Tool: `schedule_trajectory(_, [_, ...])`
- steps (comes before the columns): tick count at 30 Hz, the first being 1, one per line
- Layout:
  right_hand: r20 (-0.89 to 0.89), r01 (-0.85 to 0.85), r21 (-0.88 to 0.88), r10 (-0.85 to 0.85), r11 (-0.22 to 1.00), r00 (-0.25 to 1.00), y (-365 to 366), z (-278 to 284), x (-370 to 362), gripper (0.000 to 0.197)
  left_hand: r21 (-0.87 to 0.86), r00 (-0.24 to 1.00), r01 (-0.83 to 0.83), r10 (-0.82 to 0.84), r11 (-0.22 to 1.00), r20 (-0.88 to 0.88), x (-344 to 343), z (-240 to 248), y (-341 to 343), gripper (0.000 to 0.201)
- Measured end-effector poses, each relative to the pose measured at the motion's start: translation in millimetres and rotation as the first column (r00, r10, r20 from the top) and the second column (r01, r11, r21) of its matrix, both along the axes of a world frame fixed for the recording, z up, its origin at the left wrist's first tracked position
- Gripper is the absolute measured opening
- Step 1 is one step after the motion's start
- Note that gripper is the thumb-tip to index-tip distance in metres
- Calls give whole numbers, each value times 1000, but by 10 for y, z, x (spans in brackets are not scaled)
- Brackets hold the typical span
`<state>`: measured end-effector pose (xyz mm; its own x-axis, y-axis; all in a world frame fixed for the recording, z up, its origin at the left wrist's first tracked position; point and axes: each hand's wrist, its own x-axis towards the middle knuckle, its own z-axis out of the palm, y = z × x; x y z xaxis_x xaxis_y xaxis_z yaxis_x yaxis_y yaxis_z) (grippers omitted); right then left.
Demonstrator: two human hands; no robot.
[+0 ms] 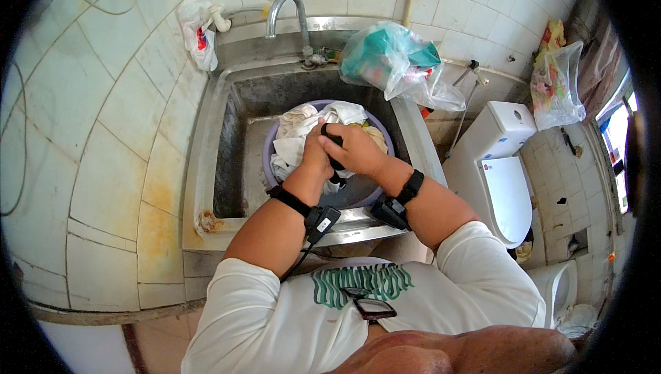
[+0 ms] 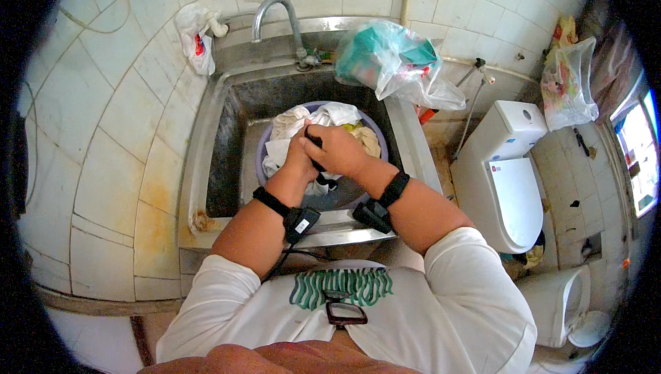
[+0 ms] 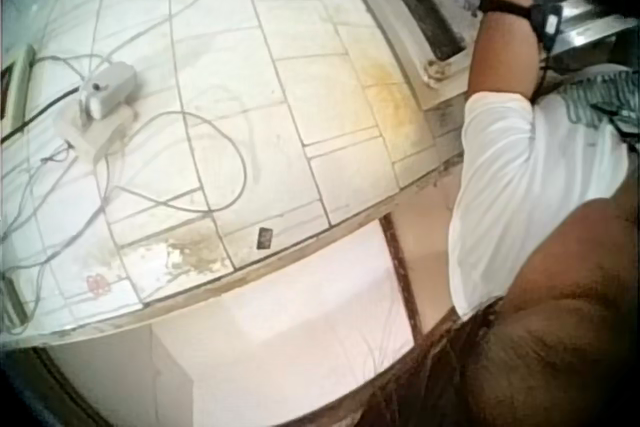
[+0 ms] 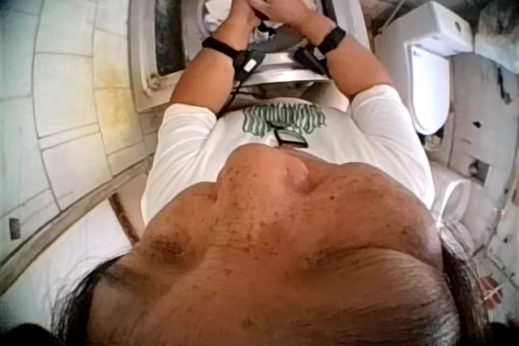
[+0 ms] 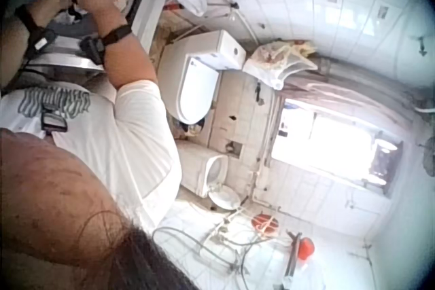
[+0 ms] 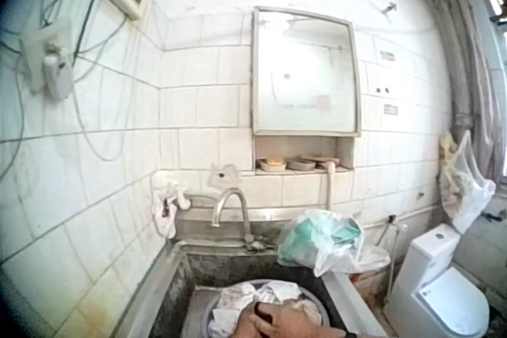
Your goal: The person scrubs clothes in a basin inside a sink by hand, lifting and rubbing different garments in the soapy water.
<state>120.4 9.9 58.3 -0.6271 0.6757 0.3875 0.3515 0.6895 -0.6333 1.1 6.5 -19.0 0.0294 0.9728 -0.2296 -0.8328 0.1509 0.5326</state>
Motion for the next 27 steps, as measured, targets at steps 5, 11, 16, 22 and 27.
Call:
schedule_trajectory(5, [27, 266, -126, -265, 956, 964, 298, -138, 42, 36, -103, 921, -62, 17, 993, -389, 139, 222, -57, 56])
schedule_trajectory(11, [79, 235, -35, -232, 971, 970, 472, -379, 160, 40, -73, 908, -37, 3, 997, -418, 137, 380, -135, 48])
schedule_trajectory(16, [-56, 204, -368, -241, 907, 969, 522, -355, 153, 43, 54, 932, -103, 116, 993, -342, 14, 268, -37, 33])
schedule_trajectory(22, [-215, -84, -537, -39, 839, 976, 447, -267, 179, 45, 88, 932, -243, 257, 966, -254, -64, 518, -107, 25])
schedule_trajectory(27, [-400, -69, -610, -232, 789, 887, 502, -240, 189, 38, 149, 894, -214, 255, 965, -368, -125, 410, -46, 37])
